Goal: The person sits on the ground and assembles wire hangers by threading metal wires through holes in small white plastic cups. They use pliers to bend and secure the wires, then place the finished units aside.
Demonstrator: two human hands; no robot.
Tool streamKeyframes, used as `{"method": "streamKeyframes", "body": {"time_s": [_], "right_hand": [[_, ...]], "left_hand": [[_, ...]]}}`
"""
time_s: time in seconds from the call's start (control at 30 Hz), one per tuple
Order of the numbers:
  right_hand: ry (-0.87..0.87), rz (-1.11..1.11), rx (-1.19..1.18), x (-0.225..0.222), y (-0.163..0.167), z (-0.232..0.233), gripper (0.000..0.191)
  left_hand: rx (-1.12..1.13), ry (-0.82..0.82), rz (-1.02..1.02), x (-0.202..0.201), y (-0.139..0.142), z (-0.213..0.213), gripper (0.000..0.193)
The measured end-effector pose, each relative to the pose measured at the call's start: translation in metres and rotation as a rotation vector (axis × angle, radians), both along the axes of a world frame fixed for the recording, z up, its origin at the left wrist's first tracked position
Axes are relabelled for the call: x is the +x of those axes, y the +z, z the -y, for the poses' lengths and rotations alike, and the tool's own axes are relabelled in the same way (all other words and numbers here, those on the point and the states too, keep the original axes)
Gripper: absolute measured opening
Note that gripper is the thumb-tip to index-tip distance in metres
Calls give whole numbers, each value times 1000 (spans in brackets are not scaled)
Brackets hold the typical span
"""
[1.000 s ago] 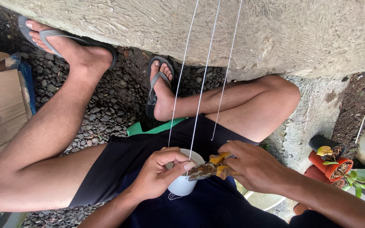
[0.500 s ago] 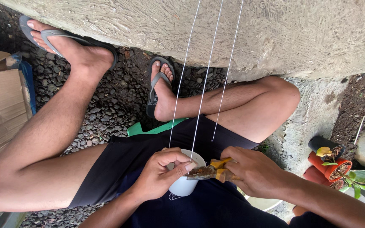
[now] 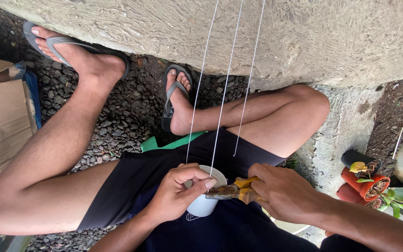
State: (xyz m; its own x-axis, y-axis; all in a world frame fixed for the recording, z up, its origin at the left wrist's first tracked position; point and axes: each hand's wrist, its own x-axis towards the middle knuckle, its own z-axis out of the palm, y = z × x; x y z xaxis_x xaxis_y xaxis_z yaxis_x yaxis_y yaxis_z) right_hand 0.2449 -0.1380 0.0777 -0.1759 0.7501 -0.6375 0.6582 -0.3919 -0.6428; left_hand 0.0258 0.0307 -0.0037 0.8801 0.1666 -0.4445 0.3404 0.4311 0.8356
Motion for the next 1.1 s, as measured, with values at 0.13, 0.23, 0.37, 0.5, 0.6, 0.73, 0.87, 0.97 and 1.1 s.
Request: {"method": "streamKeyframes", "body": {"time_s": [0.13, 0.23, 0.37, 0.5, 0.6, 0.73, 0.87, 0.97, 1.1], "right_hand": [[17, 0, 48, 1, -4, 1, 26], [23, -3, 71, 1, -9, 2, 26], [27, -12, 85, 0, -14, 5, 25], [52, -11, 59, -2, -23, 10, 28], [64, 14, 208, -2, -29, 12, 27], [51, 43, 272, -3, -31, 11, 26], [-2, -6, 273, 1, -25, 8, 23], [-94, -55, 56, 10, -21, 10, 23], [-270, -55, -8, 34, -16, 25, 7]], "left_hand": [[-12, 1, -4, 0, 1, -1, 11], [-27, 10, -6, 0, 2, -1, 12], [-23, 8, -16, -1, 3, -1, 12], [-30, 2, -24, -1, 2, -1, 11], [-50, 22, 3, -2, 1, -1, 12], [-40, 14, -4, -2, 1, -2, 10], [-28, 11, -2, -1, 0, -5, 10], [84, 20, 17, -4, 2, -6, 11], [306, 68, 188, -14, 8, -5, 13]]}}
